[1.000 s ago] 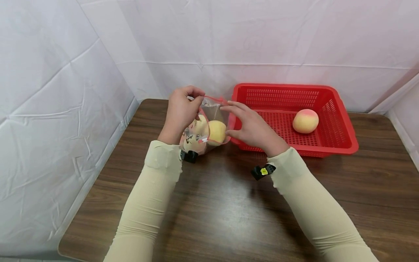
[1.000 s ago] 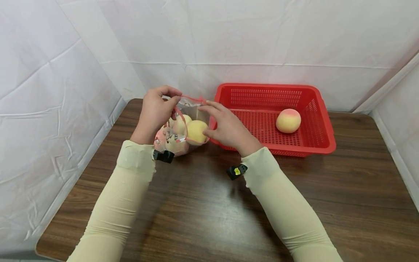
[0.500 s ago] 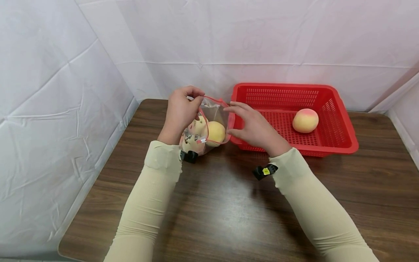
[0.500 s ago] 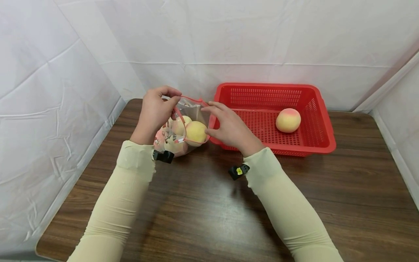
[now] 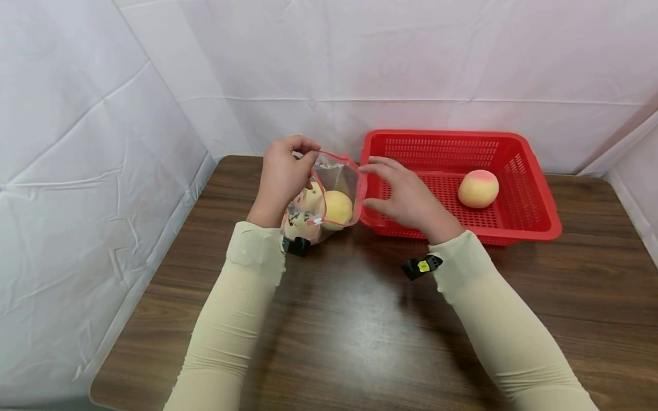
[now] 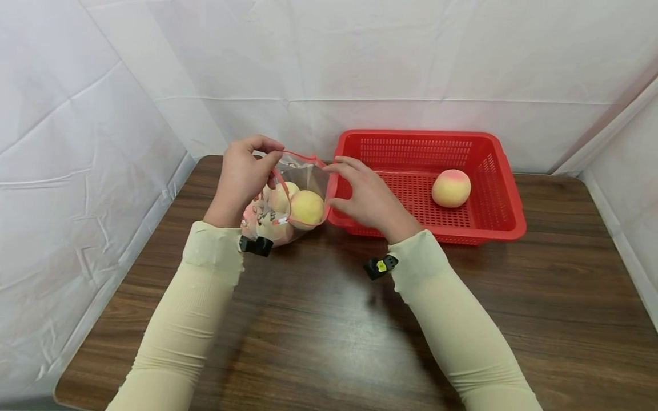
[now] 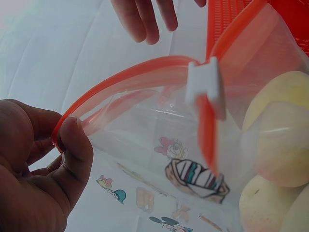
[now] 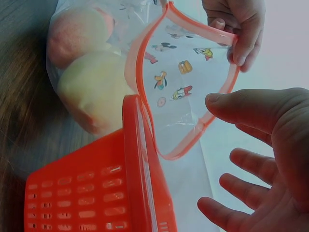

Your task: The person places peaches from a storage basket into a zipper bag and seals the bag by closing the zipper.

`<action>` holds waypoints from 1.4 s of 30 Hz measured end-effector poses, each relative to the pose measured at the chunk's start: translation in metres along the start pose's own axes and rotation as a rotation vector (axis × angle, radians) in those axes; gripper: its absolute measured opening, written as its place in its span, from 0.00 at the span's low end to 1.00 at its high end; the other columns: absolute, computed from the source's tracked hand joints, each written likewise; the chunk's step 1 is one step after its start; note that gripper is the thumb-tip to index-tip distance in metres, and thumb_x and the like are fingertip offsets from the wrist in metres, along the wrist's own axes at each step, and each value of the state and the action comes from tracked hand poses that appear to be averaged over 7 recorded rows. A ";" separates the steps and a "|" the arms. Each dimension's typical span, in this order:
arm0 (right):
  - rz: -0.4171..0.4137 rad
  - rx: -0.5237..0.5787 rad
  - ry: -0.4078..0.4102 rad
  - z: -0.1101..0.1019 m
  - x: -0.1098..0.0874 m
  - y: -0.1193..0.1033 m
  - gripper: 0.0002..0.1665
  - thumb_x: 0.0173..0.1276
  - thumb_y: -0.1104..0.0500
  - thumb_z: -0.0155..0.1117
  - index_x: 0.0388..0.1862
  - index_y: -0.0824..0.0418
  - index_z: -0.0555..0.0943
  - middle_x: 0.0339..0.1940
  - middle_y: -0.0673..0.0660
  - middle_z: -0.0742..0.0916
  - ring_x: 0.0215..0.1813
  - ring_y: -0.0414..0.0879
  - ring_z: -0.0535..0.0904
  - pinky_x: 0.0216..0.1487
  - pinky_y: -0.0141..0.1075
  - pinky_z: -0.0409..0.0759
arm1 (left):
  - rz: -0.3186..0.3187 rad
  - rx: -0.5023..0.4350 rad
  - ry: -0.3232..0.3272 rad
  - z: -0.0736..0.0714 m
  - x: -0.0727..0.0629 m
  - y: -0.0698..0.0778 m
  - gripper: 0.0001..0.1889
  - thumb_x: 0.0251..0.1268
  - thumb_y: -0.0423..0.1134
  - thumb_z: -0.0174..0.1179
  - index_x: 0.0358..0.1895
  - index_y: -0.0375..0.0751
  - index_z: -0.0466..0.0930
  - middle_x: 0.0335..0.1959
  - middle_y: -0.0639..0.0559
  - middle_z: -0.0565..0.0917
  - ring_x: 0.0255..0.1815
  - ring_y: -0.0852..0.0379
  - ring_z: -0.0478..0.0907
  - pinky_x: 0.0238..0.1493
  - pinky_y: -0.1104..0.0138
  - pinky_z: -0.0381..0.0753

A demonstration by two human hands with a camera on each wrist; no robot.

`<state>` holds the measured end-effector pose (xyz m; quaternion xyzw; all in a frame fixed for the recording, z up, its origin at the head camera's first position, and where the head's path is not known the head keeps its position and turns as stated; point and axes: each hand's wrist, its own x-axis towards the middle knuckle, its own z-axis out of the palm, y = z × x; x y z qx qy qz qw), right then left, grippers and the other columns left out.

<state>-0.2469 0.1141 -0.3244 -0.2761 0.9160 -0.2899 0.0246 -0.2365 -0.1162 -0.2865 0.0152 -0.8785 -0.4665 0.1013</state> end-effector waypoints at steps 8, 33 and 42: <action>0.025 -0.012 0.027 -0.007 -0.001 0.009 0.38 0.60 0.52 0.70 0.69 0.50 0.69 0.75 0.53 0.66 0.74 0.54 0.63 0.66 0.54 0.73 | 0.032 -0.001 0.008 0.001 -0.001 -0.001 0.08 0.69 0.38 0.56 0.44 0.43 0.84 0.34 0.48 0.79 0.14 0.52 0.76 0.18 0.68 0.78; 0.248 -0.058 -0.040 -0.040 -0.007 0.052 0.43 0.63 0.50 0.67 0.75 0.52 0.60 0.78 0.59 0.60 0.76 0.61 0.57 0.69 0.63 0.63 | 0.032 -0.004 0.000 0.001 -0.002 -0.002 0.08 0.70 0.40 0.55 0.43 0.44 0.83 0.32 0.49 0.78 0.13 0.55 0.75 0.19 0.66 0.80; 0.306 -0.073 -0.047 -0.049 -0.008 0.070 0.45 0.64 0.48 0.66 0.77 0.52 0.58 0.79 0.61 0.57 0.77 0.63 0.53 0.71 0.64 0.58 | 0.035 -0.011 -0.001 0.001 -0.002 -0.003 0.08 0.70 0.39 0.55 0.43 0.44 0.83 0.33 0.49 0.78 0.13 0.55 0.75 0.19 0.67 0.79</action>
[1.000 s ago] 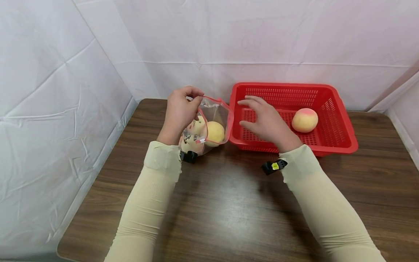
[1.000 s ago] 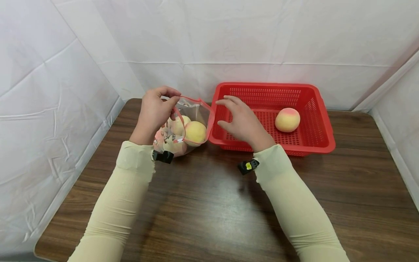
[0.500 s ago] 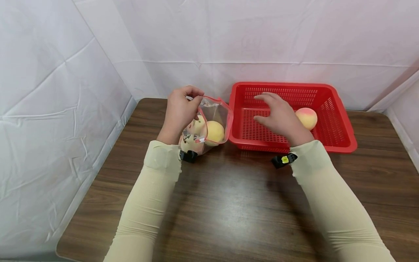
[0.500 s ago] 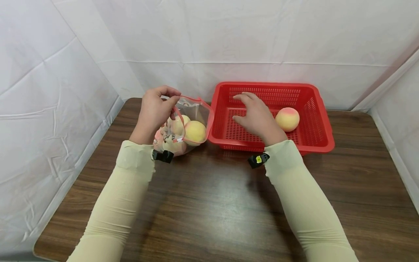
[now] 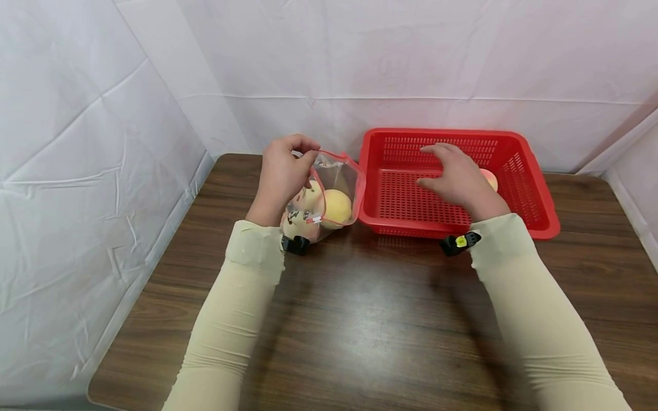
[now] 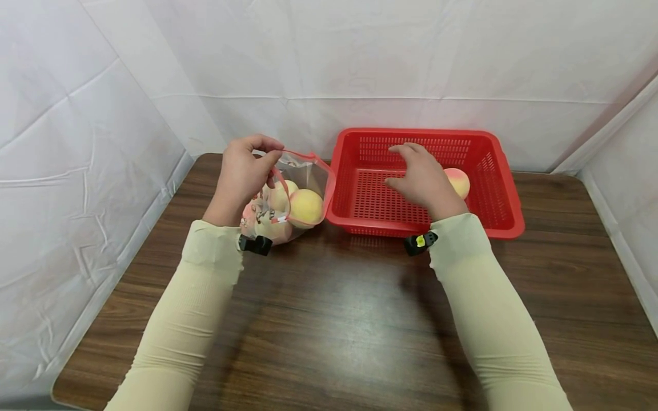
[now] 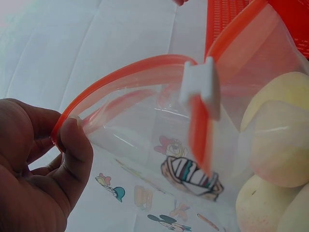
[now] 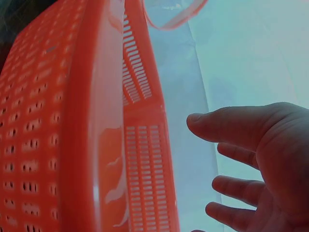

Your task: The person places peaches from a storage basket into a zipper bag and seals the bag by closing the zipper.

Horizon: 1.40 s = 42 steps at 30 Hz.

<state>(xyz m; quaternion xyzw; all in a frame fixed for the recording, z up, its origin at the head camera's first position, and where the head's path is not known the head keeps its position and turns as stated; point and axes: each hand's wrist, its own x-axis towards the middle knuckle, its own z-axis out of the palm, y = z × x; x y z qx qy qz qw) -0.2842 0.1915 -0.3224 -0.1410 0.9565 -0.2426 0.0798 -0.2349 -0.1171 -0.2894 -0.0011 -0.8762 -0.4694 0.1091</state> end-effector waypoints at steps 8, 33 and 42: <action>0.037 -0.019 -0.014 -0.004 0.001 0.014 0.46 0.64 0.48 0.65 0.77 0.54 0.57 0.77 0.65 0.59 0.76 0.65 0.53 0.70 0.65 0.58 | 0.002 0.006 0.002 0.001 0.000 0.001 0.08 0.70 0.38 0.55 0.43 0.43 0.84 0.35 0.48 0.79 0.13 0.56 0.74 0.18 0.68 0.78; 0.241 0.070 -0.074 -0.017 0.008 0.055 0.56 0.57 0.45 0.72 0.78 0.57 0.53 0.71 0.69 0.66 0.67 0.67 0.62 0.61 0.68 0.68 | -0.007 -0.005 -0.011 0.000 -0.001 0.000 0.09 0.70 0.39 0.55 0.44 0.44 0.84 0.31 0.47 0.78 0.15 0.51 0.76 0.18 0.67 0.78; 0.302 0.120 -0.115 -0.014 0.005 0.070 0.55 0.59 0.45 0.69 0.79 0.55 0.52 0.71 0.70 0.66 0.65 0.68 0.61 0.60 0.68 0.67 | 0.003 -0.006 -0.010 0.000 -0.002 0.000 0.09 0.70 0.39 0.55 0.44 0.44 0.84 0.32 0.47 0.79 0.15 0.52 0.76 0.18 0.67 0.79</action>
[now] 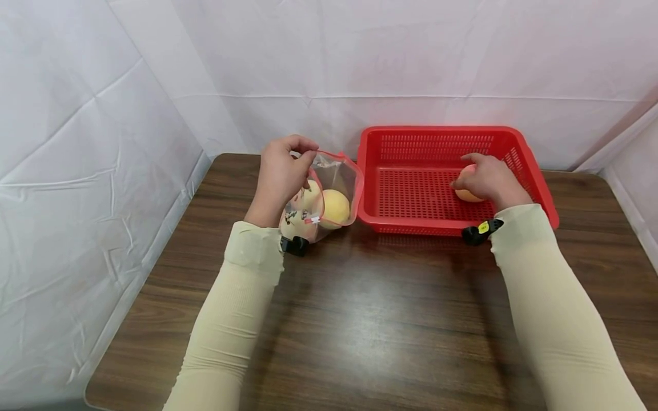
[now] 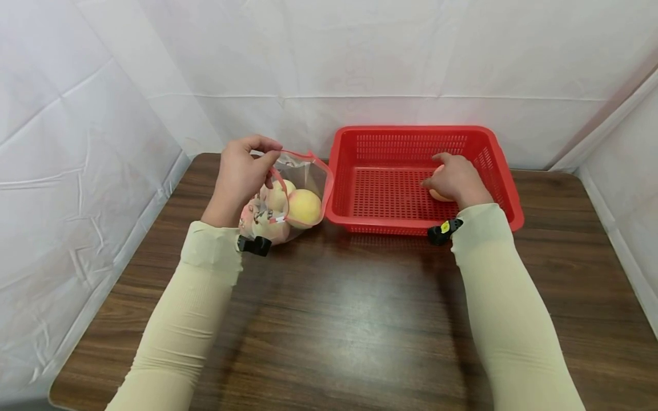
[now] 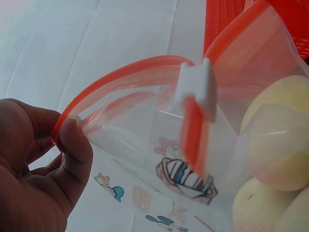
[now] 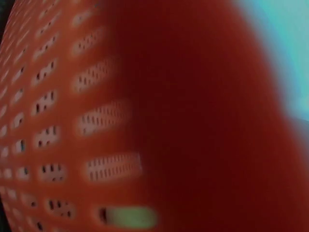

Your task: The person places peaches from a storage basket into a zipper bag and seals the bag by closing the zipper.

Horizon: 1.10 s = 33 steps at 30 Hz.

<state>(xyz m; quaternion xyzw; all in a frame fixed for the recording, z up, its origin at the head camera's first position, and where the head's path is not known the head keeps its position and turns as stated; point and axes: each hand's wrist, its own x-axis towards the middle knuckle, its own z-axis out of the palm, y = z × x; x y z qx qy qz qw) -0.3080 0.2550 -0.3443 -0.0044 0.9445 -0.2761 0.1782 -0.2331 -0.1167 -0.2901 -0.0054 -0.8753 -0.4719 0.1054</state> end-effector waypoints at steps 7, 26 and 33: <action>-0.020 -0.064 0.013 0.004 0.007 0.010 0.52 0.59 0.48 0.68 0.77 0.62 0.55 0.68 0.72 0.67 0.60 0.66 0.64 0.59 0.64 0.69 | -0.002 0.020 -0.001 -0.001 -0.001 -0.001 0.09 0.71 0.39 0.55 0.44 0.44 0.84 0.35 0.49 0.79 0.14 0.53 0.76 0.18 0.67 0.79; 0.043 0.019 -0.037 0.010 0.004 0.013 0.51 0.54 0.48 0.75 0.72 0.58 0.62 0.64 0.70 0.70 0.59 0.67 0.65 0.54 0.62 0.76 | -0.038 0.038 0.009 -0.007 0.004 0.003 0.09 0.71 0.40 0.54 0.45 0.44 0.83 0.32 0.47 0.79 0.19 0.44 0.79 0.17 0.67 0.77; 0.020 -0.011 -0.039 0.014 0.002 0.009 0.47 0.55 0.47 0.74 0.70 0.57 0.64 0.63 0.70 0.72 0.58 0.66 0.66 0.54 0.62 0.76 | -0.057 0.064 0.034 -0.011 0.008 0.004 0.10 0.71 0.40 0.54 0.45 0.44 0.83 0.35 0.50 0.79 0.14 0.57 0.76 0.18 0.68 0.78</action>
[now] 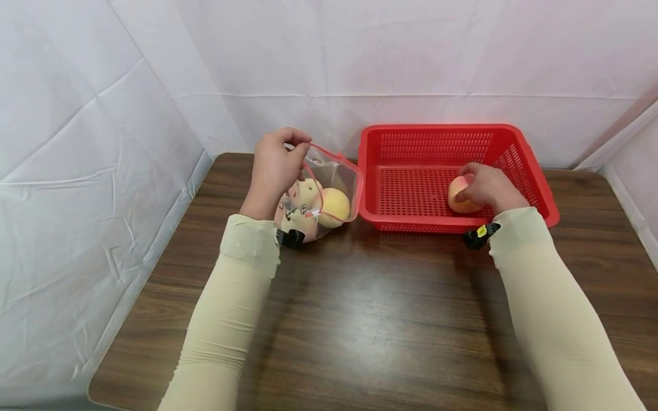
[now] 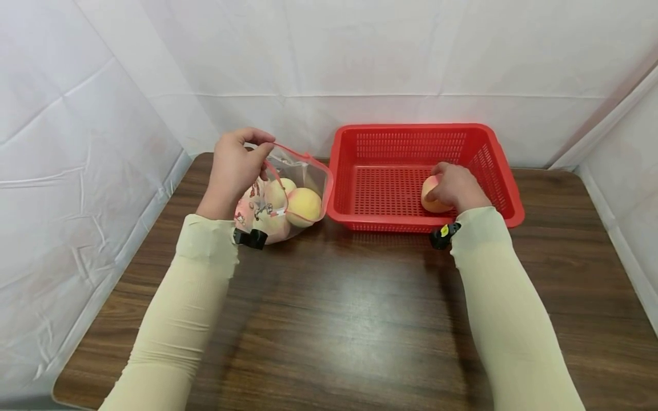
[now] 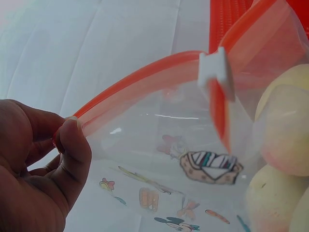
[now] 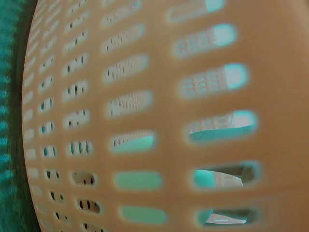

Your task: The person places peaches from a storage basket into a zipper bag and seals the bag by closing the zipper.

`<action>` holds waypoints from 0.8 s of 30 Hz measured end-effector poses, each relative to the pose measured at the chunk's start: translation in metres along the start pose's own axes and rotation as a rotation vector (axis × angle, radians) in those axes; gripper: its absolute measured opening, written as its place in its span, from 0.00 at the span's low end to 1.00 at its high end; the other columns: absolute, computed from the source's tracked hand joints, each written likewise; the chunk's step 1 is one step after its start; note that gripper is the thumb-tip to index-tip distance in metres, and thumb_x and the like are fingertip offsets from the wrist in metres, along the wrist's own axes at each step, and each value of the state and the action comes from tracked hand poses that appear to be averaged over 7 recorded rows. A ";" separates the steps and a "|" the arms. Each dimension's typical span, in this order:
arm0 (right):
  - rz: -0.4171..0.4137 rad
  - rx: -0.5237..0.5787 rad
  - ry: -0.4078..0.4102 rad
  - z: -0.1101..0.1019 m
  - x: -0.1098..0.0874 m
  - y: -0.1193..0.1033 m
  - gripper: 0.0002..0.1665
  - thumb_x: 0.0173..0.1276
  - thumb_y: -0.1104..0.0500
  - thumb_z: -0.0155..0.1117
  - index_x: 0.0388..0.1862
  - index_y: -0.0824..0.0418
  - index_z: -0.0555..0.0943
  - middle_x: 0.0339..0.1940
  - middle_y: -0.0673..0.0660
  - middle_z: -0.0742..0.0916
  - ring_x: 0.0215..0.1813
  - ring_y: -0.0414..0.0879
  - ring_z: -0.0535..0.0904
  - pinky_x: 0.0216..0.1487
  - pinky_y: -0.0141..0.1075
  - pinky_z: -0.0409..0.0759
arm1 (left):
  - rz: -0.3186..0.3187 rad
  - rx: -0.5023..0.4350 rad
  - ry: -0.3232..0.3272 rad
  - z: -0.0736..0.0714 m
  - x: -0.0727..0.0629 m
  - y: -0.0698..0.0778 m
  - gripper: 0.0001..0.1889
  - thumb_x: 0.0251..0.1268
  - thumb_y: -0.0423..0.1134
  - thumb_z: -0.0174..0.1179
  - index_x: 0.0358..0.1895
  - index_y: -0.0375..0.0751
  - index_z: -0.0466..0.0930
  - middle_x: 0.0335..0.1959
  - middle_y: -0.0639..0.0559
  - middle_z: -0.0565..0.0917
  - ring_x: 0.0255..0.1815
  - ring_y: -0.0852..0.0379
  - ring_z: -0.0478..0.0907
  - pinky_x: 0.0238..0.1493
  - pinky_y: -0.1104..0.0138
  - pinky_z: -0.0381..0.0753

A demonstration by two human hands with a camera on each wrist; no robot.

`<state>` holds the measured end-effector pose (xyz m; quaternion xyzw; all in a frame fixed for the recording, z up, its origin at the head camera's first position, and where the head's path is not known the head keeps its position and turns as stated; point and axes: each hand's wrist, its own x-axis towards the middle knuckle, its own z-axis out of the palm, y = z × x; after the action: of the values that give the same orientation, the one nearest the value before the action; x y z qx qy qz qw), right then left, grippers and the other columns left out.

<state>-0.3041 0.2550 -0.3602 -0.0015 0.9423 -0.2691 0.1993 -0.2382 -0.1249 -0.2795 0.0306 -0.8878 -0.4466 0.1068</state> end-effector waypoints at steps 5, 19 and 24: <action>-0.025 -0.004 0.006 0.003 -0.004 -0.008 0.48 0.53 0.47 0.75 0.71 0.56 0.65 0.64 0.69 0.72 0.59 0.66 0.66 0.55 0.62 0.75 | -0.002 -0.007 0.015 -0.002 0.002 -0.002 0.10 0.71 0.39 0.54 0.45 0.43 0.84 0.37 0.50 0.79 0.14 0.56 0.78 0.19 0.67 0.80; -0.163 -0.066 0.081 0.003 -0.019 -0.043 0.45 0.55 0.52 0.74 0.70 0.58 0.66 0.63 0.67 0.73 0.59 0.63 0.68 0.53 0.56 0.79 | 0.009 -0.028 0.034 -0.004 0.005 -0.003 0.09 0.70 0.38 0.55 0.45 0.42 0.84 0.37 0.50 0.79 0.12 0.59 0.76 0.19 0.68 0.80; -0.205 -0.078 0.099 0.005 -0.026 -0.053 0.44 0.56 0.51 0.74 0.69 0.57 0.67 0.64 0.66 0.73 0.59 0.62 0.68 0.52 0.56 0.79 | 0.000 -0.029 0.029 -0.004 0.005 -0.003 0.09 0.70 0.38 0.55 0.45 0.42 0.84 0.37 0.50 0.79 0.13 0.56 0.76 0.19 0.68 0.80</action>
<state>-0.2835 0.2097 -0.3272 -0.0924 0.9556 -0.2510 0.1236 -0.2422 -0.1310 -0.2787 0.0358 -0.8796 -0.4589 0.1202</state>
